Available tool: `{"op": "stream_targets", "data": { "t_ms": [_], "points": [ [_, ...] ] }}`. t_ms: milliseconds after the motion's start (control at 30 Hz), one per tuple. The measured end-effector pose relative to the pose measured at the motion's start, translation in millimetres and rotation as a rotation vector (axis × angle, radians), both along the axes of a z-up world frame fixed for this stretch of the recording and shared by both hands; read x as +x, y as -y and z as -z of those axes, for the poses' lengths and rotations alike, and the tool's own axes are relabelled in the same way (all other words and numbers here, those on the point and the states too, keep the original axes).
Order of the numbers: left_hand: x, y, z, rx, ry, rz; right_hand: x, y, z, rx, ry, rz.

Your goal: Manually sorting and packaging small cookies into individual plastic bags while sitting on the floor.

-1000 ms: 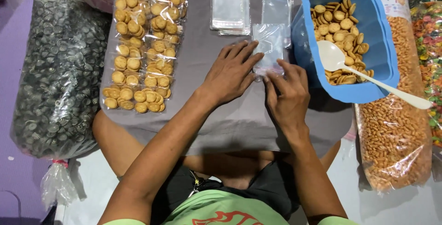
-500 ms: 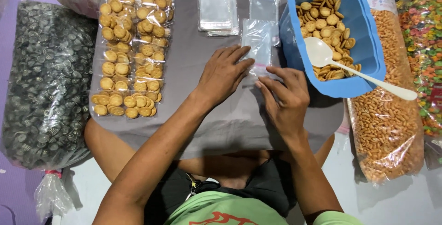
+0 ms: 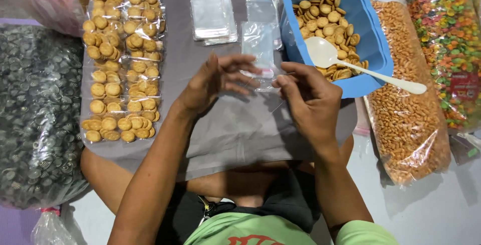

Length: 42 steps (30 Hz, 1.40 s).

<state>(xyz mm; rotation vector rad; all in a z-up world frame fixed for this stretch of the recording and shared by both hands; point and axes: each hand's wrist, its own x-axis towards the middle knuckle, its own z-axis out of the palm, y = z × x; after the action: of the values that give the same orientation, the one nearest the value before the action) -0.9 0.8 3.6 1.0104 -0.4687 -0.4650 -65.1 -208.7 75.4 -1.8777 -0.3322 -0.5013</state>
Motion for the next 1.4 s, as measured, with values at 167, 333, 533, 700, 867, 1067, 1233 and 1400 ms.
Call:
{"op": "stream_targets", "data": {
  "t_ms": [167,333,533,700,867,1067,1233,1400],
  "points": [
    [2.3,1.3,11.8,0.129,0.072,0.092,8.2,-4.7,0.8,-0.220,0.145,0.073],
    [-0.5,4.9,8.8,0.205,0.093,-0.014,11.4,-8.3,4.7,-0.193,0.154,0.048],
    [2.3,4.0,11.0,0.224,0.121,-0.162,8.4,-0.3,-1.3,-0.177,0.205,0.085],
    [1.7,4.7,7.9,0.242,0.143,-0.150,3.6,4.1,-4.3,-0.182,0.145,0.047],
    [2.3,4.6,8.6,0.241,0.155,-0.156,1.5,6.9,-7.6,-0.227,0.179,0.060],
    [-3.2,2.9,-1.8,0.195,0.128,-0.186,-1.9,66.7,-8.2,-0.476,0.431,0.369],
    [-5.3,2.2,-7.4,0.151,0.114,-0.182,-12.9,140.7,-8.7,-0.876,0.474,0.662],
    [-7.4,2.4,-11.4,0.206,0.245,-0.300,-29.1,180.9,12.5,-0.800,0.224,0.554]
  ]
}}
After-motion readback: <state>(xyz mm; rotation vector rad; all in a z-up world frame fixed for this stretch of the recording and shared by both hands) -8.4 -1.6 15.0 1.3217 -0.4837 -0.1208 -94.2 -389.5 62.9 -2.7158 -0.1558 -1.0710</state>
